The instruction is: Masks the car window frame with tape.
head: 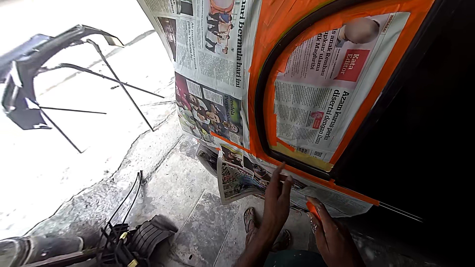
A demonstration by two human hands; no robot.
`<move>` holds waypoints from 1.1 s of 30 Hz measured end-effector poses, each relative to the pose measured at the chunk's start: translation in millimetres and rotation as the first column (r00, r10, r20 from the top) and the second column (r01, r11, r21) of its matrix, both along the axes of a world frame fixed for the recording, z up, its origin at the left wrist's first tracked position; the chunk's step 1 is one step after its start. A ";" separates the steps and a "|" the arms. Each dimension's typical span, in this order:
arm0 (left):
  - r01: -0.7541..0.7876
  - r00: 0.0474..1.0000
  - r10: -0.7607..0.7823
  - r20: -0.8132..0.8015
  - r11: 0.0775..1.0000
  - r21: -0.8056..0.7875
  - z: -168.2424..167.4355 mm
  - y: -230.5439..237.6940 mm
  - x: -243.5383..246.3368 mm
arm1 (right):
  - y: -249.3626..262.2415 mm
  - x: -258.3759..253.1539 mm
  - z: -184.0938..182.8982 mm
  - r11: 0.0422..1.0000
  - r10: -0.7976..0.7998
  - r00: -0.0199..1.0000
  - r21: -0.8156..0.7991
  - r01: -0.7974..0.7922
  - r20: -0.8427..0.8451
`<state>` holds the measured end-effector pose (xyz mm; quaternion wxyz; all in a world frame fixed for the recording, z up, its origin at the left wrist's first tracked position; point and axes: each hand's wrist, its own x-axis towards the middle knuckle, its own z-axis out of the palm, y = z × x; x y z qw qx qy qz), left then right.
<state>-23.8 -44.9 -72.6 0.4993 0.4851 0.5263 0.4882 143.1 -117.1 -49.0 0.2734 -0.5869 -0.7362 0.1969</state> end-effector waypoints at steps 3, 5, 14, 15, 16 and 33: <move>0.263 0.955 -0.241 0.172 0.957 -0.121 15.8 -20.0 1.5 | 5.4 -3.9 -1.1 0.997 -0.003 1.000 0.074 0.004 -0.014; 0.337 0.900 -0.282 0.333 0.934 -0.120 18.5 -27.2 -0.8 | 8.0 -6.3 -1.3 0.995 0.005 1.000 0.102 -0.004 -0.010; 0.163 0.961 -0.123 0.247 0.975 -0.150 12.4 -28.2 -2.3 | 11.7 -8.4 5.3 0.995 0.027 0.994 0.093 -0.037 0.102; 0.119 0.982 -0.106 0.157 0.990 -0.074 7.5 -29.7 -1.0 | 11.1 -9.3 6.4 0.993 -0.003 0.994 0.115 -0.009 0.110; 0.079 0.995 -0.080 0.061 0.997 0.020 2.5 -31.4 0.1 | 10.9 -10.7 7.3 0.991 -0.033 0.992 0.136 0.017 0.118; -0.359 0.865 0.459 -0.200 0.848 0.390 -7.4 37.1 -37.3 | -3.4 22.8 69.1 0.913 -0.193 0.981 0.368 0.173 0.018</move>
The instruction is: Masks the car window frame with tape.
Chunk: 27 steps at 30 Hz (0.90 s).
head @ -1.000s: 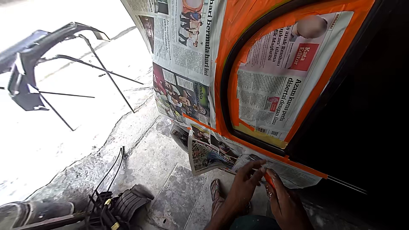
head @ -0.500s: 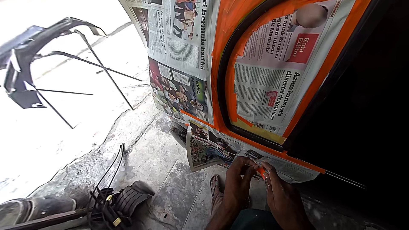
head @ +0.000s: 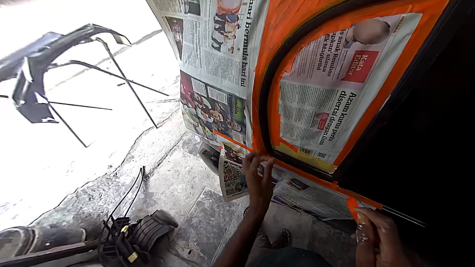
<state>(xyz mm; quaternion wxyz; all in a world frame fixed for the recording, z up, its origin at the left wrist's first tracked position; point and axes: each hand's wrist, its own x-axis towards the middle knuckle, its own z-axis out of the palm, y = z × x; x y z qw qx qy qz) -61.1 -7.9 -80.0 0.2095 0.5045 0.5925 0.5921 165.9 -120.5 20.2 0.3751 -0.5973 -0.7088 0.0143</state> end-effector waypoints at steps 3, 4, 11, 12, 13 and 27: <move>-0.014 0.954 0.046 -0.298 0.994 0.110 14.3 32.2 0.6 | 2.7 -2.7 -20.2 0.997 0.058 0.998 -0.046 -0.058 -0.018; -0.036 0.941 0.080 -0.329 0.990 0.136 15.4 41.6 2.3 | 3.5 -4.3 -27.3 0.996 0.066 0.998 -0.063 -0.067 -0.013; -0.105 0.915 0.148 -0.375 0.985 0.133 15.0 50.3 13.8 | -2.0 1.8 -44.2 0.989 0.063 0.998 -0.137 -0.062 0.002; -0.105 0.916 0.150 -0.372 0.985 0.137 14.9 50.7 14.7 | -0.9 2.8 -45.0 0.989 0.063 0.998 -0.134 -0.063 -0.002; -0.110 0.915 0.155 -0.373 0.984 0.140 15.1 51.0 15.2 | -0.3 3.0 -46.1 0.989 0.066 0.998 -0.133 -0.066 -0.006; -0.287 0.816 0.366 -0.447 0.928 0.236 1.9 73.4 -8.9 | 6.6 -4.3 -60.2 0.959 0.178 0.983 -0.218 -0.181 -0.036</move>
